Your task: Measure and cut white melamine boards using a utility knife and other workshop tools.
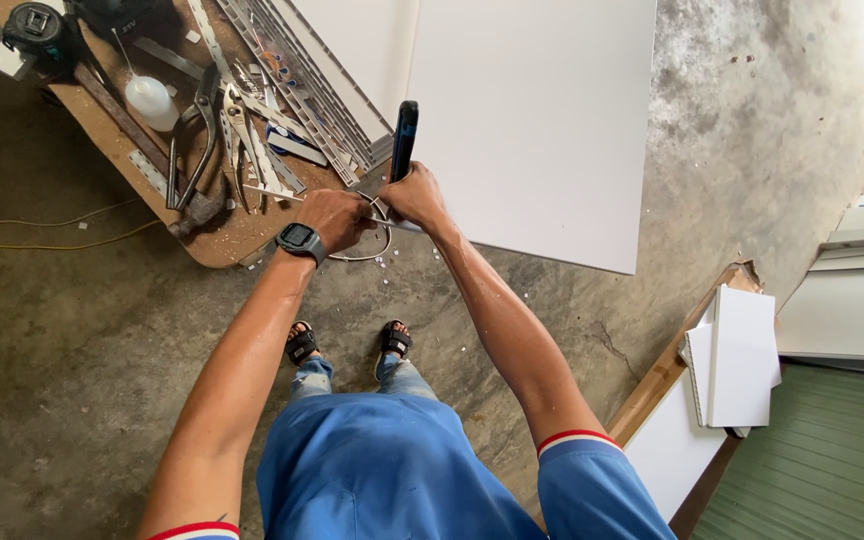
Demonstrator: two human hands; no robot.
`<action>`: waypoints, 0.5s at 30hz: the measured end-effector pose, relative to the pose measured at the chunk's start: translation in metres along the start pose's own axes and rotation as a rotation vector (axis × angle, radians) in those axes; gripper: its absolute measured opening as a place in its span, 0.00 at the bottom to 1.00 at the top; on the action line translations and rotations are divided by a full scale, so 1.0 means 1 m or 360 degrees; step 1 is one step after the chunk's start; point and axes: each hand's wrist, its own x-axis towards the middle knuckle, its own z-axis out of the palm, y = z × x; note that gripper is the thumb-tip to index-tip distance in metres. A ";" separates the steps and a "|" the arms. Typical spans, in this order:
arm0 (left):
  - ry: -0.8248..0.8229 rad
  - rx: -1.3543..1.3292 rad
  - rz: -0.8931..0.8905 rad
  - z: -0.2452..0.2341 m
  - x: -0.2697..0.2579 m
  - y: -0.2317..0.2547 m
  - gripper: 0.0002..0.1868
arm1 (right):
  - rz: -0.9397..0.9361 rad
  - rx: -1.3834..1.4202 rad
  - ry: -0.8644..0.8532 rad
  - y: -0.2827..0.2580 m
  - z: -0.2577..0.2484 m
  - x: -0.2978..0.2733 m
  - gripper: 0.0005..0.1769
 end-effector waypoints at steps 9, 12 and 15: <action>0.0002 0.0005 0.0023 0.002 0.003 -0.002 0.07 | 0.0022 0.0136 -0.0029 -0.009 -0.007 -0.002 0.09; -0.0013 0.0026 0.0026 0.003 0.003 -0.001 0.07 | 0.0037 0.0227 -0.0092 -0.004 -0.007 0.002 0.09; -0.0177 0.0012 -0.0083 -0.001 0.002 0.000 0.07 | 0.0068 0.0263 -0.0101 -0.004 -0.011 0.003 0.08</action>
